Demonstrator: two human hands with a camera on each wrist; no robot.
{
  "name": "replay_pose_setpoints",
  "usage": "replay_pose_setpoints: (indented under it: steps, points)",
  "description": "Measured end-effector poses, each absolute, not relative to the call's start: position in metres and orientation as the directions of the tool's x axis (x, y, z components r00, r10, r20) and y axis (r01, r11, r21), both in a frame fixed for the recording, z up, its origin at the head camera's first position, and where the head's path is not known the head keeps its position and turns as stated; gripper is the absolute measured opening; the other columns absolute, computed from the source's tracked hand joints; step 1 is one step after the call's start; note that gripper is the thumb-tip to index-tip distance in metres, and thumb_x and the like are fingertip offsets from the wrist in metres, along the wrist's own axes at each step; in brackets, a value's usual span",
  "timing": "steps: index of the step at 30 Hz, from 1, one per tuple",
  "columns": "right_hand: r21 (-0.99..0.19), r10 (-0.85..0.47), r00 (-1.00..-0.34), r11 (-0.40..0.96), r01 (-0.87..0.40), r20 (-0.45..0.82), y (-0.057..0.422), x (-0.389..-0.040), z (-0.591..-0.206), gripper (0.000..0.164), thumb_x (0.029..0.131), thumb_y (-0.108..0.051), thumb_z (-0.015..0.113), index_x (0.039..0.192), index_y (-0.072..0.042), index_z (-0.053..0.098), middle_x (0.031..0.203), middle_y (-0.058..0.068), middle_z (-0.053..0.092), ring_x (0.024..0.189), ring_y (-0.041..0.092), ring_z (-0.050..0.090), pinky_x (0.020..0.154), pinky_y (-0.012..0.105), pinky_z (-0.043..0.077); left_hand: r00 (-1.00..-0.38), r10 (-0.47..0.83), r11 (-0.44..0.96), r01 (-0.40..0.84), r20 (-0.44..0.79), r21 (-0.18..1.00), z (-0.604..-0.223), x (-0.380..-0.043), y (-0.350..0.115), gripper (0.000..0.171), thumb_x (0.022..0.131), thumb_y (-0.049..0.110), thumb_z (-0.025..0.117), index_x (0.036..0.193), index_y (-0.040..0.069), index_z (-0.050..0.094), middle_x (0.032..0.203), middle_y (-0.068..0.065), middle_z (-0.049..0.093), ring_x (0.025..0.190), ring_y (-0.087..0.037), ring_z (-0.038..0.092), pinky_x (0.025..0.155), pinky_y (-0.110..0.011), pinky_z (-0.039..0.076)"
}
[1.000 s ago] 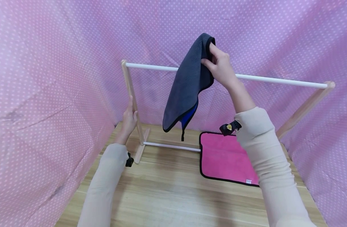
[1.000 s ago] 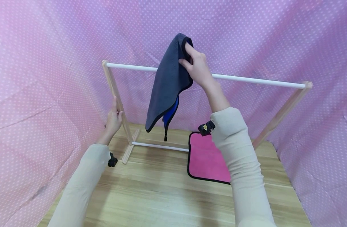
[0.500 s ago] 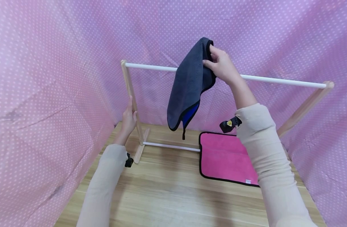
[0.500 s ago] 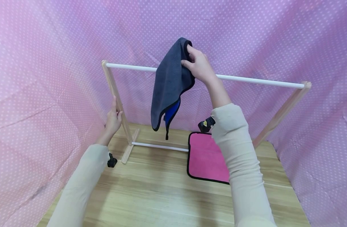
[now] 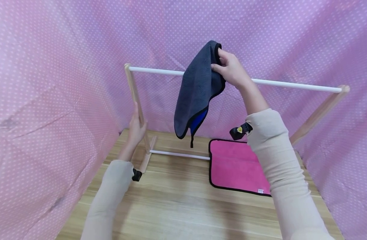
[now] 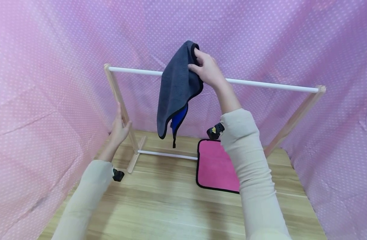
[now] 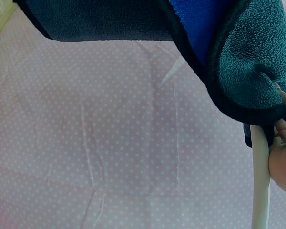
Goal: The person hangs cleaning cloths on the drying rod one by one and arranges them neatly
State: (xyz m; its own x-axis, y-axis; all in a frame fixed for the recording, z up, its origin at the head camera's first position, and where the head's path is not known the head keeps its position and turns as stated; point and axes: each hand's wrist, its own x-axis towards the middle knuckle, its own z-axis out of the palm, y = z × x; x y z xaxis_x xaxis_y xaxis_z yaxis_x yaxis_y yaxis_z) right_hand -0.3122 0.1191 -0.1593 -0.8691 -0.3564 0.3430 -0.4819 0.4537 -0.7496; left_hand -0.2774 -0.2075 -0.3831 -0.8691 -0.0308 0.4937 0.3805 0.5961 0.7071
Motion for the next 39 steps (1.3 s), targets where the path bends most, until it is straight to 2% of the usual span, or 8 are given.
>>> replay_pose_setpoints:
  steps: [5, 9, 16, 24, 29, 33, 36, 39]
  points:
    - [-0.753, -0.357, -0.869, 0.450, -0.480, 0.342, 0.118, -0.312, -0.160, 0.055, 0.092, -0.008, 0.050, 0.143, -0.020, 0.032, 0.126, 0.018, 0.052, 0.106, 0.014, 0.052, 0.092, 0.031, 0.044, -0.913, -0.020, 0.590, 0.318, 0.408, 0.742, -0.379, -0.259, -0.200, 0.080, 0.089, 0.005, 0.053, 0.147, 0.009, -0.002, 0.142, -0.033, 0.009, 0.129, -0.049, 0.017, 0.103, -0.060, 0.020]
    - [-0.757, -0.366, -0.865, 0.438, -0.485, 0.343, 0.117, -0.313, -0.161, 0.056, 0.092, -0.009, 0.050, 0.143, -0.020, 0.030, 0.127, 0.018, 0.051, 0.107, 0.014, 0.051, 0.093, 0.031, 0.043, -0.920, -0.044, 0.541, 0.305, 0.388, 0.784, -0.382, -0.247, -0.190, 0.071, 0.091, 0.007, 0.052, 0.147, 0.009, 0.009, 0.144, -0.031, 0.002, 0.131, -0.050, 0.012, 0.101, -0.062, 0.020]
    - [-0.760, -0.365, -0.860, 0.422, -0.494, 0.356, 0.117, -0.312, -0.162, 0.054, 0.092, -0.007, 0.050, 0.143, -0.017, 0.033, 0.123, 0.019, 0.053, 0.103, 0.013, 0.053, 0.090, 0.029, 0.044, -0.956, 0.009, 0.425, 0.270, 0.294, 0.864, -0.392, -0.247, -0.167, 0.049, 0.096, 0.019, 0.045, 0.142, 0.010, 0.031, 0.140, -0.025, 0.026, 0.117, -0.041, 0.040, 0.092, -0.053, 0.041]
    - [-0.759, -0.374, -0.853, 0.412, -0.504, 0.364, 0.116, -0.313, -0.165, 0.053, 0.092, -0.006, 0.050, 0.141, -0.015, 0.035, 0.120, 0.019, 0.055, 0.100, 0.012, 0.054, 0.088, 0.028, 0.045, -0.983, 0.149, 0.060, 0.117, 0.107, 0.991, -0.393, -0.265, -0.146, 0.054, 0.099, 0.039, 0.031, 0.143, 0.008, 0.027, 0.139, -0.023, 0.036, 0.120, -0.041, 0.041, 0.096, -0.055, 0.037]
    - [-0.756, -0.372, -0.848, 0.404, -0.515, 0.378, 0.117, -0.313, -0.165, 0.052, 0.092, -0.005, 0.050, 0.141, -0.014, 0.037, 0.117, 0.019, 0.056, 0.096, 0.012, 0.055, 0.084, 0.025, 0.046, -0.967, 0.253, -0.143, -0.072, -0.034, 0.987, -0.384, -0.280, -0.131, 0.064, 0.097, 0.050, 0.019, 0.145, 0.008, 0.019, 0.138, -0.021, 0.037, 0.103, -0.028, 0.053, 0.090, -0.044, 0.045]
    - [-0.760, -0.369, -0.846, 0.395, -0.517, 0.383, 0.118, -0.313, -0.164, 0.053, 0.091, -0.005, 0.050, 0.141, -0.015, 0.036, 0.117, 0.018, 0.055, 0.096, 0.012, 0.054, 0.083, 0.024, 0.045, -0.933, 0.331, -0.246, -0.233, -0.144, 0.941, -0.378, -0.292, -0.121, 0.067, 0.095, 0.052, 0.011, 0.145, 0.009, 0.019, 0.117, -0.010, 0.049, 0.078, -0.012, 0.052, 0.072, -0.025, 0.045]
    - [-0.759, -0.366, -0.847, 0.396, -0.516, 0.385, 0.119, -0.312, -0.164, 0.052, 0.092, -0.005, 0.050, 0.141, -0.015, 0.036, 0.119, 0.017, 0.055, 0.098, 0.012, 0.053, 0.084, 0.025, 0.045, -0.916, 0.364, -0.294, -0.286, -0.170, 0.912, -0.373, -0.299, -0.115, 0.063, 0.096, 0.051, 0.010, 0.140, 0.010, 0.026, 0.094, -0.003, 0.051, 0.070, -0.010, 0.048, 0.064, -0.024, 0.040]
    - [-0.758, -0.366, -0.846, 0.395, -0.519, 0.388, 0.120, -0.312, -0.163, 0.050, 0.092, -0.005, 0.050, 0.139, -0.014, 0.038, 0.118, 0.016, 0.055, 0.098, 0.012, 0.053, 0.085, 0.026, 0.044, -0.928, 0.339, -0.325, -0.271, -0.156, 0.906, -0.366, -0.302, -0.112, 0.050, 0.098, 0.047, 0.014, 0.124, 0.013, 0.038, 0.083, 0.002, 0.052, 0.069, -0.010, 0.048, 0.064, -0.024, 0.039]
